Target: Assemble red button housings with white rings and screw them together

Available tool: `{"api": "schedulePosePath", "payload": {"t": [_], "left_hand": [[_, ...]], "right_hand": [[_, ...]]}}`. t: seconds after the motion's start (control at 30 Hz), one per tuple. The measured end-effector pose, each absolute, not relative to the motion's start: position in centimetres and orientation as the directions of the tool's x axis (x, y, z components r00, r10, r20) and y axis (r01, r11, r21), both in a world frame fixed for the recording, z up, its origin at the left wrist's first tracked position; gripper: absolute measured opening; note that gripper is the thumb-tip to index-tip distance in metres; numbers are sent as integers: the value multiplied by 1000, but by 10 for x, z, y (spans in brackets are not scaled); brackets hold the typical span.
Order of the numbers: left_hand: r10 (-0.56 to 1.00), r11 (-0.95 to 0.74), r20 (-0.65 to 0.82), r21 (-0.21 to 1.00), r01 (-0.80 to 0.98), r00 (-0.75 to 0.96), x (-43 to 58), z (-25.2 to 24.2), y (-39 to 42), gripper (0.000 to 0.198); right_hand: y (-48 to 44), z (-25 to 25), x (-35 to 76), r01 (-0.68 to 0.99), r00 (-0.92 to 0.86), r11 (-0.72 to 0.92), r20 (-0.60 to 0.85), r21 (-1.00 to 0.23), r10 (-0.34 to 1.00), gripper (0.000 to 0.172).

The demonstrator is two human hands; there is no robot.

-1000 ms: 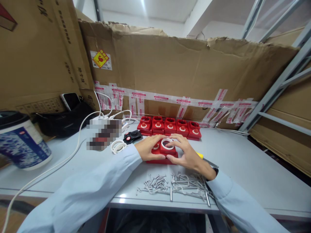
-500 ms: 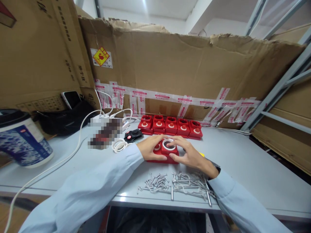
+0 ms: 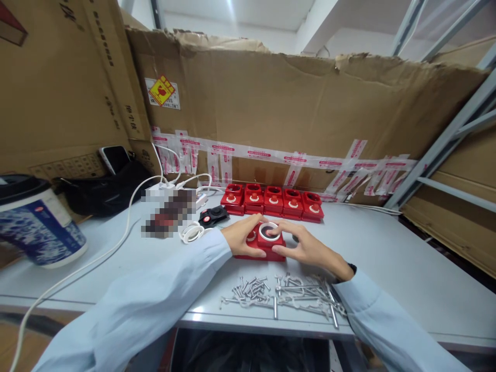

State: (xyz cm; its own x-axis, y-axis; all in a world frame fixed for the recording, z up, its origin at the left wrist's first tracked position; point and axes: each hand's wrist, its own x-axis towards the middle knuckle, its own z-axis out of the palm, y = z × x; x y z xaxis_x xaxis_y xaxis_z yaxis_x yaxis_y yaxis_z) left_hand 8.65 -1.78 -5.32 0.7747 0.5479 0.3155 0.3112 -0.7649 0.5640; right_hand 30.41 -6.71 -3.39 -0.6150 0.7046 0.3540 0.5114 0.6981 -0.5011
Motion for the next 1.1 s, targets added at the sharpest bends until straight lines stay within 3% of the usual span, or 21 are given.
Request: {"api": "schedulePosePath", "payload": {"t": [0.2,0.43,0.7,0.87,1.1], "left_hand": [[573,-751,256,543,375,778,89,-58,-17,76],[577,-763,200,477,436,792,88,-58,-16,82],[578,-768,184,450,454,795,86,-59,-14,72],[565,-772,77,401,494,821,78,-48,-19,64],[606,-744,-26,334,578,795,78,-33,-25,57]], "right_hand": [[-60,-30,309,443,-665,684,299,-580,684,30],[-62,-35,307,479,-661,694,301,-537,688,31],[-63,-35,306,493,-658,691,293,-529,694,30],[-71,-37,297,489,-648,680,294,-547,703,29],[-70,-30,306,540,-570,601,269,-589,777,55]]}}
